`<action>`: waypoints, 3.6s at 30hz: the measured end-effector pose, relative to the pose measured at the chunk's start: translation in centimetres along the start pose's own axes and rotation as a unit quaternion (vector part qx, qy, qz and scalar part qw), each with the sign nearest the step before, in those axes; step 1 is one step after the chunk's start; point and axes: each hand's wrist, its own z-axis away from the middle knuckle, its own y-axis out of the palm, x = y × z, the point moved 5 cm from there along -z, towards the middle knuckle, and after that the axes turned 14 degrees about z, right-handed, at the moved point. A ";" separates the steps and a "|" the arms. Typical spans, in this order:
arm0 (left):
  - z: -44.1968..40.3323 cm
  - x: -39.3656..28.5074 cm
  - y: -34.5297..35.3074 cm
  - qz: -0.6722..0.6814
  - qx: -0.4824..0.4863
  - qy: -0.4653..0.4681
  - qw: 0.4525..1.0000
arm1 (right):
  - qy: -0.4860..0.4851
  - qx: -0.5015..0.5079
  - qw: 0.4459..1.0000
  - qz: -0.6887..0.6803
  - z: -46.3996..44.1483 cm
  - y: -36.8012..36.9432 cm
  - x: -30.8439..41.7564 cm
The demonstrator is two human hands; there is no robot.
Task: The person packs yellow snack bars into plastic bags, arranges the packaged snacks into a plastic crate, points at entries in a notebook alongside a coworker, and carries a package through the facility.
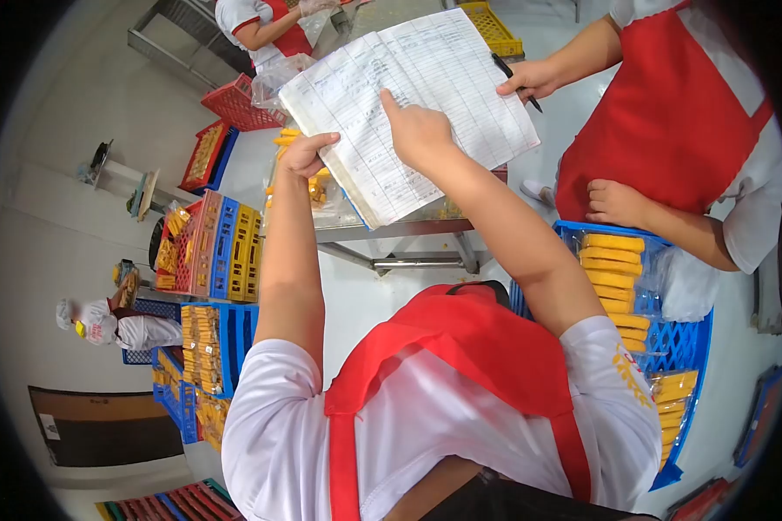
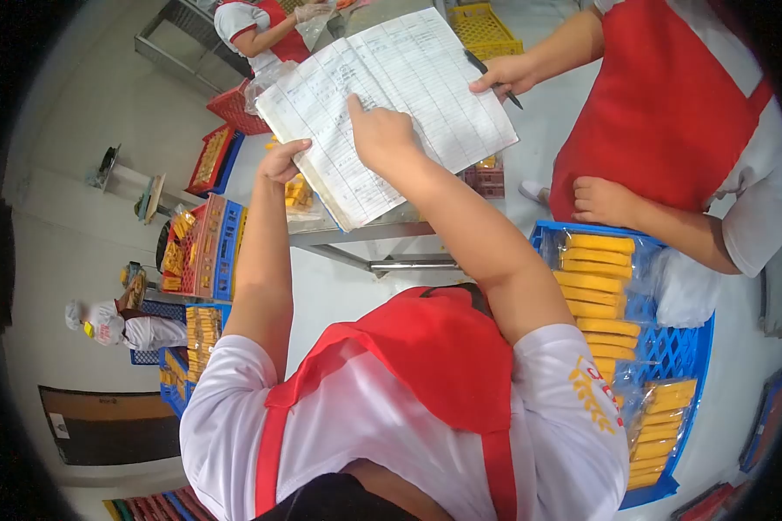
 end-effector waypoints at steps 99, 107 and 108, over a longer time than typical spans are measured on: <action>-0.1 -1.8 2.2 -0.033 0.023 0.023 0.999 | -0.021 0.065 0.998 -0.017 -1.2 -2.3 -0.8; -0.2 -1.8 1.9 -0.038 0.021 0.016 0.999 | -0.017 0.060 0.998 -0.025 -0.5 -1.9 -0.7; -0.2 -1.8 1.8 -0.039 0.019 0.019 0.999 | -0.014 0.063 0.998 -0.024 -0.6 -2.1 -0.6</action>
